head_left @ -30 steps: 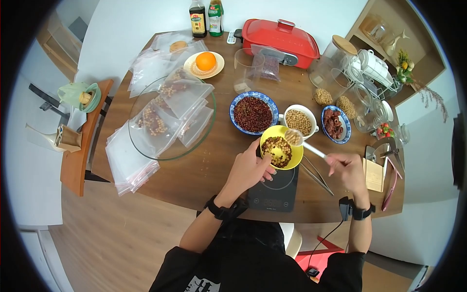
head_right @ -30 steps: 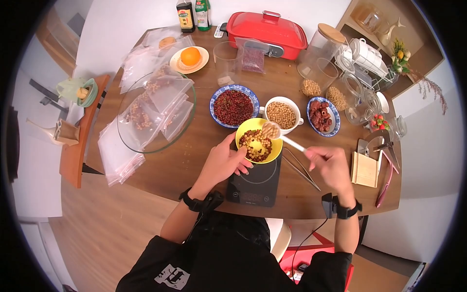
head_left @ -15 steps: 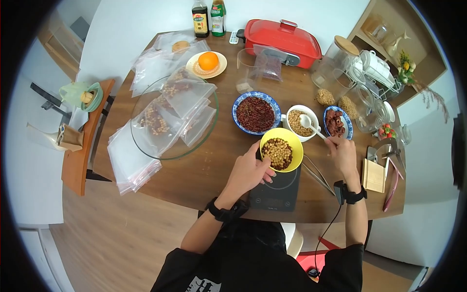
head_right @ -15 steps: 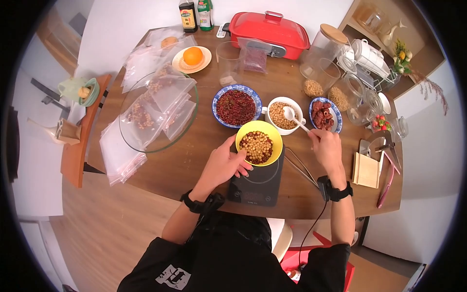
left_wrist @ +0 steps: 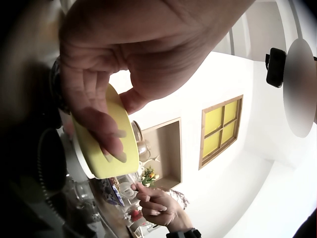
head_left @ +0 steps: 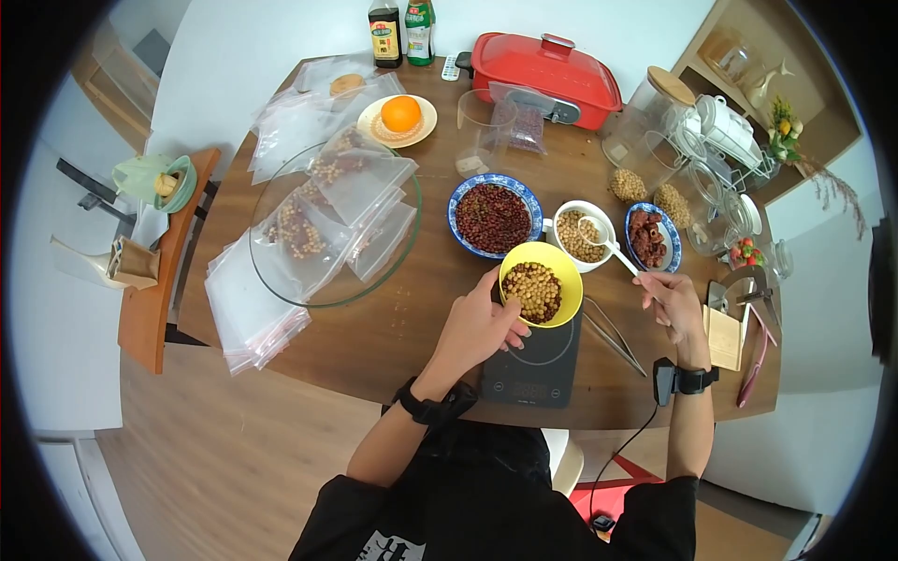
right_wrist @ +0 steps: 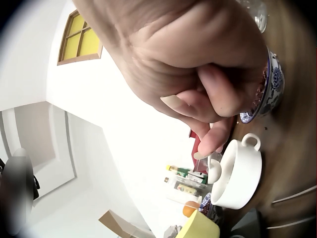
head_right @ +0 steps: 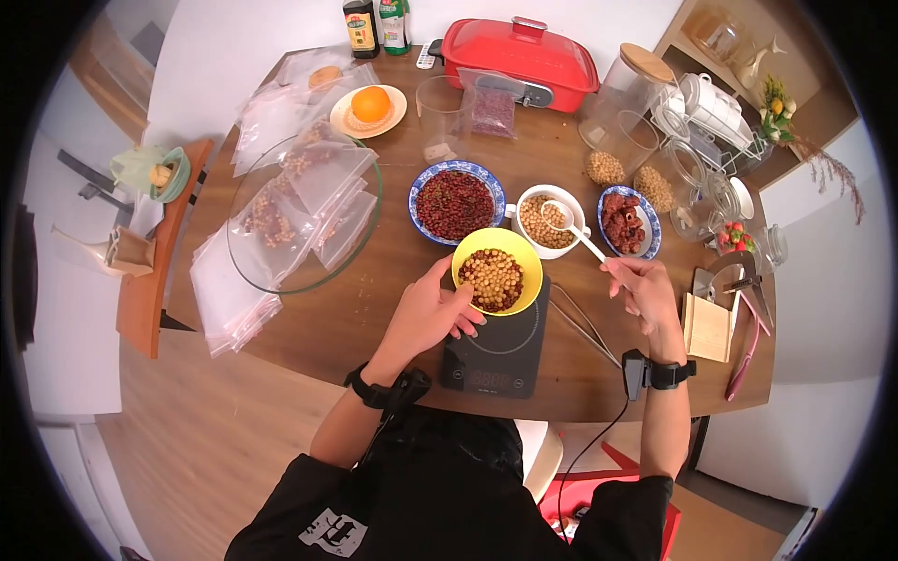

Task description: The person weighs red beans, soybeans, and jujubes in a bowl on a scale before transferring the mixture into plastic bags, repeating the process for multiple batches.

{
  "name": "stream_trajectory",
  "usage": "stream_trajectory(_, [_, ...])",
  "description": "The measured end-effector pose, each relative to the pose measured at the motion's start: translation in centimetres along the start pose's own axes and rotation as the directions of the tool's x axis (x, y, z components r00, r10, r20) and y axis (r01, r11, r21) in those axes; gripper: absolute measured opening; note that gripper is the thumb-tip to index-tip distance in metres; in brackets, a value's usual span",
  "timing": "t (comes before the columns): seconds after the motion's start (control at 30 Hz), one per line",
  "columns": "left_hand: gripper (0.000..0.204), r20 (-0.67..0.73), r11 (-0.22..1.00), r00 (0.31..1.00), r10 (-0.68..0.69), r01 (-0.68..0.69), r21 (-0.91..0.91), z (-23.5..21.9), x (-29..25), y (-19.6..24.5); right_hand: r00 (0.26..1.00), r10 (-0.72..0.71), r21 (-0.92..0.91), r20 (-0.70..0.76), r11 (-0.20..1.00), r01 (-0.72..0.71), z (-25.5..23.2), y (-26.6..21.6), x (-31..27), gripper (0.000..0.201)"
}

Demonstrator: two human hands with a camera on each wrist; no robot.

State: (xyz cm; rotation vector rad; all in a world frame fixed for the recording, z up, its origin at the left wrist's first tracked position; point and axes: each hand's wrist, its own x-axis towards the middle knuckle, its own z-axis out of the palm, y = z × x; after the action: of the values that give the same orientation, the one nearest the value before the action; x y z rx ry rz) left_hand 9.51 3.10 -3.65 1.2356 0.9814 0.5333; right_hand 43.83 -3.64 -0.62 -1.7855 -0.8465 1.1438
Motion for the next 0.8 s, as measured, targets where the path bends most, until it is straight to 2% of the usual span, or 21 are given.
stream_trajectory(0.07, [0.060,0.001,1.000,1.000,-0.001,0.001,0.001,0.2,0.1,0.2,1.000,-0.004,0.016,0.017,1.000,0.003,-0.3,-0.5,-1.4,0.025])
stream_trajectory(0.13, [0.060,0.003,1.000,1.000,0.005,-0.005,-0.010,0.3,0.3,0.3,0.998,-0.056,-0.052,0.035,0.997,0.058,0.1,-1.1,-3.3,0.025])
stream_trajectory(0.17, [0.059,0.006,1.000,1.000,0.012,-0.012,-0.021,0.4,0.3,0.3,0.998,-0.056,-0.145,0.039,0.988,0.061,0.6,-1.8,-4.4,0.021])
stream_trajectory(0.2, [0.059,0.006,1.000,1.000,0.012,-0.012,-0.021,0.6,0.3,0.3,0.998,-0.055,-0.144,0.038,0.988,0.060,1.4,-1.6,-5.2,0.021])
stream_trajectory(0.23, [0.059,0.007,1.000,1.000,0.016,-0.016,-0.026,0.7,0.3,0.3,0.930,-0.364,-0.356,0.055,0.863,0.359,2.3,-1.3,-6.1,0.018])
stream_trajectory(0.27, [0.060,0.008,0.999,1.000,0.020,-0.020,-0.030,0.7,0.3,0.2,0.769,-0.624,-0.534,0.138,0.607,0.588,3.4,-1.3,-6.9,0.014])
stream_trajectory(0.3, [0.060,0.009,0.999,1.000,0.019,-0.019,-0.030,0.8,0.4,0.1,0.735,-0.657,-0.618,0.172,0.509,0.599,4.2,-2.1,-8.0,0.010])
stream_trajectory(0.33, [0.060,0.009,0.999,1.000,0.022,-0.021,-0.042,0.8,0.4,-0.1,0.736,-0.656,-0.617,0.171,0.511,0.599,4.6,-2.5,-8.5,0.010])
stream_trajectory(0.4, [0.060,0.004,0.998,1.000,0.022,-0.022,-0.054,0.7,0.2,-0.3,0.682,-0.715,-0.739,0.155,0.374,0.560,5.2,-2.9,-9.0,0.007])
stream_trajectory(0.53, [0.059,-0.019,0.998,1.000,0.010,-0.011,-0.056,-0.2,-0.3,-0.3,0.665,-0.726,-0.745,0.177,0.343,0.573,6.1,-4.0,-8.9,0.007])
stream_trajectory(0.63, [0.058,-0.036,0.998,0.999,0.014,-0.016,-0.057,-0.9,-0.5,-0.5,0.702,-0.691,-0.735,0.172,0.385,0.559,6.7,-4.6,-7.2,0.008])
stream_trajectory(0.7, [0.058,-0.041,0.998,0.999,0.010,-0.013,-0.067,-1.2,-0.8,-0.7,0.745,-0.654,-0.658,0.132,0.504,0.559,7.4,-5.0,-5.8,0.009])
stream_trajectory(0.8, [0.058,-0.044,0.999,0.999,-0.012,0.010,-0.032,-1.6,-1.4,-0.6,0.773,-0.617,-0.691,0.144,0.497,0.525,8.5,-5.2,-1.7,0.008])
